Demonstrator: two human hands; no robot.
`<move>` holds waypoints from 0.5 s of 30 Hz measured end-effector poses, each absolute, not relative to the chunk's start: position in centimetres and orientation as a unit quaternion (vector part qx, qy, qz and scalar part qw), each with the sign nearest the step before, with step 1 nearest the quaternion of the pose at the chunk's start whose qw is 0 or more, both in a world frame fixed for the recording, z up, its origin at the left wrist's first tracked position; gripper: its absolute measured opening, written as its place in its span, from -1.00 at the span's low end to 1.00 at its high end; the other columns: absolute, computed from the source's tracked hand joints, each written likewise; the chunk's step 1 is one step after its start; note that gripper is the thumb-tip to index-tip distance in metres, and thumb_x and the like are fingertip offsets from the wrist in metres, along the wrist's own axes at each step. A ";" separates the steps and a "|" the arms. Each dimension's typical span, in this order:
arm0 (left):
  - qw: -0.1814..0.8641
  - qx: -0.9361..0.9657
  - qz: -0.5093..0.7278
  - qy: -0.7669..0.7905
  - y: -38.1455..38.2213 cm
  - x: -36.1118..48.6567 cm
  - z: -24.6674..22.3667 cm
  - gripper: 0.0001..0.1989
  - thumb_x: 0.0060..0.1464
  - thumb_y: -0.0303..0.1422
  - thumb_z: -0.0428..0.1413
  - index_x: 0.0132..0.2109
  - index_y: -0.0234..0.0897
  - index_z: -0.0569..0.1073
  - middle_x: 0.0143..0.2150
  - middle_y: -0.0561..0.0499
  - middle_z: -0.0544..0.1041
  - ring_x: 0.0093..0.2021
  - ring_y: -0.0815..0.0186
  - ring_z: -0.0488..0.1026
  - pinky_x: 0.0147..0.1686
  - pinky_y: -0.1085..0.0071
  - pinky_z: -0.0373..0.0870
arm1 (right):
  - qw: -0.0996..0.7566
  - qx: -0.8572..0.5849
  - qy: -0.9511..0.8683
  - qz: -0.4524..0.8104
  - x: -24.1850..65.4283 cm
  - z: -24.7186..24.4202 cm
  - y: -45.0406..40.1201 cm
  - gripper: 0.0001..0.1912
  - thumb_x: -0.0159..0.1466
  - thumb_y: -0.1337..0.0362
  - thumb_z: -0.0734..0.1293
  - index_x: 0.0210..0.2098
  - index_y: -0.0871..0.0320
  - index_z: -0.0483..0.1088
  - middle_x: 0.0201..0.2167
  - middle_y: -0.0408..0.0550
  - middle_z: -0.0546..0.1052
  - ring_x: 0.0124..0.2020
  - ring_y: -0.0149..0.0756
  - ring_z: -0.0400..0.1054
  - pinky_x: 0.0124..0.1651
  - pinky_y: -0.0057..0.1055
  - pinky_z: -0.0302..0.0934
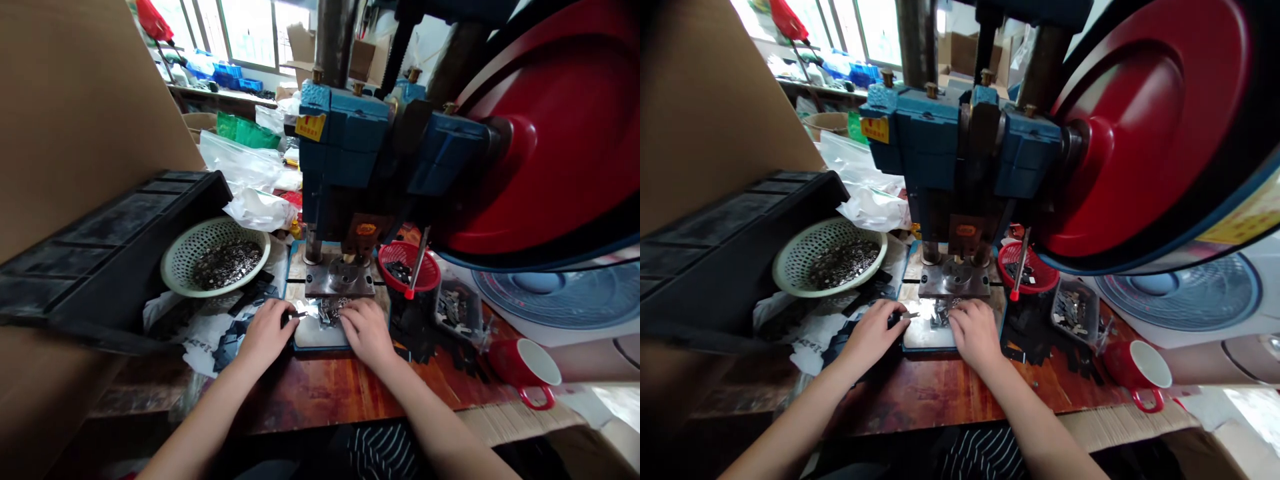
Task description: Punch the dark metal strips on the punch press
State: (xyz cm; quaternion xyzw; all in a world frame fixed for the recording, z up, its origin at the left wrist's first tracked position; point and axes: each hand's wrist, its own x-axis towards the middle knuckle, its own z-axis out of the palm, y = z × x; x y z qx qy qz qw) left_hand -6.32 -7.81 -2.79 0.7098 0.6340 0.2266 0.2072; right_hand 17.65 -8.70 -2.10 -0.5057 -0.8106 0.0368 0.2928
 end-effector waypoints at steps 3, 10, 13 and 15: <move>0.194 0.718 0.230 0.627 -8.1 -5.1 -2.7 -0.83 0.05 -0.27 0.05 -0.21 -0.19 0.43 -0.19 -0.05 0.42 -0.13 0.16 0.37 -0.09 0.23 0.28 | 0.245 -0.496 -0.833 0.029 16.7 -2.6 -9.9 -0.75 0.27 0.23 0.24 -0.07 -0.01 0.42 -0.08 -0.06 0.47 0.02 -0.13 0.23 0.16 -0.05 0.02; 0.131 0.708 0.251 0.647 -8.7 -7.9 -3.0 -0.74 0.13 -0.23 -0.05 -0.17 -0.20 0.46 -0.17 -0.07 0.46 -0.12 0.17 0.39 -0.07 0.26 0.29 | 0.256 -0.496 -0.829 0.031 16.3 -3.8 -10.9 -0.74 0.27 0.24 0.23 -0.05 -0.02 0.40 0.03 -0.05 0.41 0.13 -0.06 0.16 0.22 0.09 -0.12; 0.039 0.625 0.207 0.752 -7.6 -12.4 -4.1 -0.65 0.12 -0.19 -0.08 -0.10 -0.27 0.45 -0.12 -0.16 0.46 -0.07 0.08 0.38 -0.03 0.19 0.26 | 0.284 -0.504 -0.815 0.025 16.4 -4.4 -11.2 -0.74 0.26 0.25 0.23 -0.06 -0.01 0.40 0.02 -0.03 0.41 0.13 -0.06 0.16 0.22 0.09 -0.10; 0.032 0.584 0.140 0.799 -6.7 -14.7 -5.0 -0.58 0.07 -0.13 -0.05 -0.05 -0.31 0.44 -0.12 -0.23 0.46 -0.07 0.00 0.39 -0.08 0.16 0.29 | 0.294 -0.505 -0.811 0.024 16.3 -4.6 -11.4 -0.74 0.26 0.26 0.22 -0.07 -0.01 0.40 0.01 -0.03 0.41 0.13 -0.06 0.16 0.21 0.08 -0.08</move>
